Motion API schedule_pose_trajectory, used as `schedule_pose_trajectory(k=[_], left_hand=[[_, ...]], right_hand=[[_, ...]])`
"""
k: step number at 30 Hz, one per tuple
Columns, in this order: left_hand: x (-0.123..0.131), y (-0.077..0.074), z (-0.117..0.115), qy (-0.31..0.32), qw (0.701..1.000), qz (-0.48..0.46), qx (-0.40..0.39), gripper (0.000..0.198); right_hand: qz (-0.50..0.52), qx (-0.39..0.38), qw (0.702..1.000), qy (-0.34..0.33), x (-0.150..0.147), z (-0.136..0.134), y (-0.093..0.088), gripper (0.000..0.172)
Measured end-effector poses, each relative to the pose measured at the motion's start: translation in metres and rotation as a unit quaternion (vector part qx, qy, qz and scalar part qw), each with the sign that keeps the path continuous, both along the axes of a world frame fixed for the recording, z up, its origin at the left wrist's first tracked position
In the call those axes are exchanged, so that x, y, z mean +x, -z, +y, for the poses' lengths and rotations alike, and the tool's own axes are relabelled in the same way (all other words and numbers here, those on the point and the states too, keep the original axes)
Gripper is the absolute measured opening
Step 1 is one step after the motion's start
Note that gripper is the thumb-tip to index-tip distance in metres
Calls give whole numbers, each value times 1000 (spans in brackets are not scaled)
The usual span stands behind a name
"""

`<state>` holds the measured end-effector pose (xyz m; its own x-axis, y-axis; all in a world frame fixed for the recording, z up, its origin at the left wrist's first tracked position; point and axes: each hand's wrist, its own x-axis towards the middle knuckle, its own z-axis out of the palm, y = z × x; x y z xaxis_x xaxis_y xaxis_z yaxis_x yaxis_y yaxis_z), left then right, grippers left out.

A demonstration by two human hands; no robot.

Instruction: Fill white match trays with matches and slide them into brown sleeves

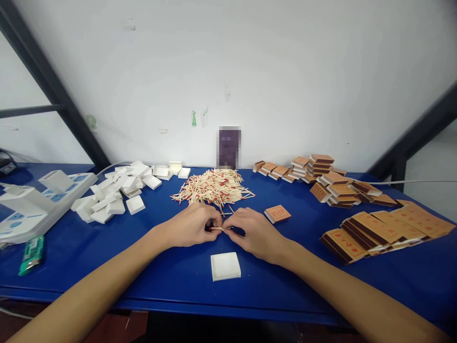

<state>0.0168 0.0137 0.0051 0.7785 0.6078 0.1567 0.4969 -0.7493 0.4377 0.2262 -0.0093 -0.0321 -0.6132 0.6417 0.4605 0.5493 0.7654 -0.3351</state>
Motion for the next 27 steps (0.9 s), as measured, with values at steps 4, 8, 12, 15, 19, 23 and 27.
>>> schedule_pose_trajectory(k=[4, 8, 12, 15, 19, 23, 27], left_hand=[[1, 1, -1, 7, 1000, -15, -12, 11], [2, 1, -2, 9, 999, -21, -24, 12], [3, 2, -4, 10, 999, -30, -29, 12], [3, 2, -3, 11, 998, -43, -34, 11], [2, 1, -3, 19, 997, -61, -41, 11], [1, -8, -12, 45, 993, -101, -47, 4], [0, -14, -22, 100, 988, -102, -56, 13]], right_hand=[[4, 15, 1000, 7, -2, -1, 0, 9], [7, -6, 1000, 15, -2, -2, -2, 8], [15, -15, 1000, 11, -3, -2, -3, 9], [33, -3, 999, 10, -5, -2, -3, 11], [76, -31, 997, 0, -4, -5, -8, 14], [108, -65, 992, -28, 2, -16, -25, 12], [79, -131, 985, -83, 9, -28, -41, 11]])
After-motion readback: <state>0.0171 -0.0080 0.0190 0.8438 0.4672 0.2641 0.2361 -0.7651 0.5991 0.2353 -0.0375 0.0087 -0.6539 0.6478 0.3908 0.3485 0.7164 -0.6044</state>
